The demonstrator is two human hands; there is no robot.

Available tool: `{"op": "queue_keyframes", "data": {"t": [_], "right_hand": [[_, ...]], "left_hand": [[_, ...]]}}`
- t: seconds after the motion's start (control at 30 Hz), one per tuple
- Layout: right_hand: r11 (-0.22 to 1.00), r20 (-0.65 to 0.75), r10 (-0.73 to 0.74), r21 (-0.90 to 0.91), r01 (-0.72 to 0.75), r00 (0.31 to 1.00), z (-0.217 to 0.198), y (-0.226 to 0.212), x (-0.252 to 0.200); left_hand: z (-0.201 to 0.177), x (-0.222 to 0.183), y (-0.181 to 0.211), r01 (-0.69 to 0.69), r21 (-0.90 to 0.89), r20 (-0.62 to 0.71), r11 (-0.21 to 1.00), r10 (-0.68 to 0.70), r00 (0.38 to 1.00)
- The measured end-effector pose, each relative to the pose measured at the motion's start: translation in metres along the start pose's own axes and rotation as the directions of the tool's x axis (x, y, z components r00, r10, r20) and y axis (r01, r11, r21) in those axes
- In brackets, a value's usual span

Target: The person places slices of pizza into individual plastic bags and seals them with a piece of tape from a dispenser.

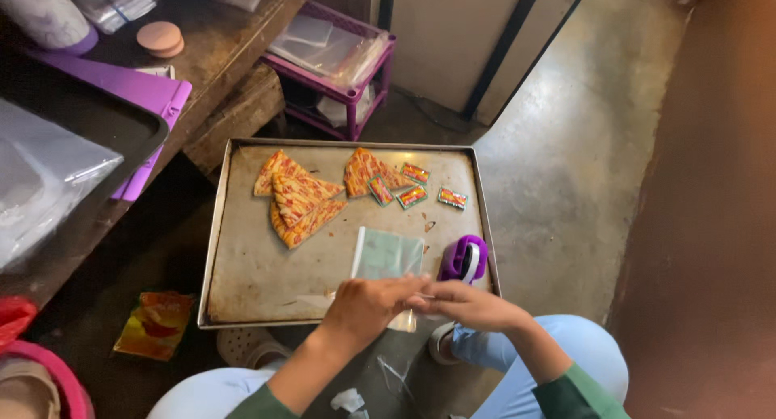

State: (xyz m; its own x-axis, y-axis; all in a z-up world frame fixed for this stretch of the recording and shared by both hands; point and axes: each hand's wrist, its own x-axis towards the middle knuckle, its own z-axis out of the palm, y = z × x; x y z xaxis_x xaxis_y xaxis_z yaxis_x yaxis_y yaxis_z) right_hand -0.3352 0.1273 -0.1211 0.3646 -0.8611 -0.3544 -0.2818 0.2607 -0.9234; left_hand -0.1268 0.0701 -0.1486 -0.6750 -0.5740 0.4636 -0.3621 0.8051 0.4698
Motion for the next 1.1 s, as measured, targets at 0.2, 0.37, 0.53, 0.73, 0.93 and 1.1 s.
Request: {"op": "queue_keyframes", "data": {"t": [0.2, 0.37, 0.53, 0.73, 0.93, 1.1], "right_hand": [[0.963, 0.192, 0.092, -0.268, -0.038, 0.977, 0.028, 0.062, 0.027], [0.92, 0.568, 0.137, -0.377, 0.109, 0.812, 0.033, 0.118, 0.044], [0.955, 0.365, -0.118, -0.212, 0.206, 0.923, 0.043, 0.153, 0.05], [0.991, 0.443, 0.029, 0.103, -0.083, 0.896, 0.069, 0.093, 0.047], [0.844, 0.329, 0.125, 0.461, -0.275, 0.936, 0.079, 0.058, 0.04], [0.594, 0.178, 0.225, 0.755, -0.279, 0.958, 0.067, 0.016, 0.032]], "left_hand": [[0.012, -0.008, -0.008, 0.019, -0.279, 0.263, 0.96, 0.057, 0.963], [0.017, -0.011, -0.01, 0.062, -0.422, 0.442, 0.904, 0.146, 0.885], [0.019, -0.009, -0.012, -0.013, -0.309, 0.474, 0.951, 0.165, 0.865], [0.022, -0.009, -0.025, -0.102, -0.183, 0.46, 0.978, 0.177, 0.87], [0.019, -0.011, -0.009, -0.299, -0.37, 0.208, 0.88, 0.393, 0.896], [-0.039, 0.017, -0.045, -0.125, -0.192, -0.065, 0.974, 0.114, 0.991]]}}
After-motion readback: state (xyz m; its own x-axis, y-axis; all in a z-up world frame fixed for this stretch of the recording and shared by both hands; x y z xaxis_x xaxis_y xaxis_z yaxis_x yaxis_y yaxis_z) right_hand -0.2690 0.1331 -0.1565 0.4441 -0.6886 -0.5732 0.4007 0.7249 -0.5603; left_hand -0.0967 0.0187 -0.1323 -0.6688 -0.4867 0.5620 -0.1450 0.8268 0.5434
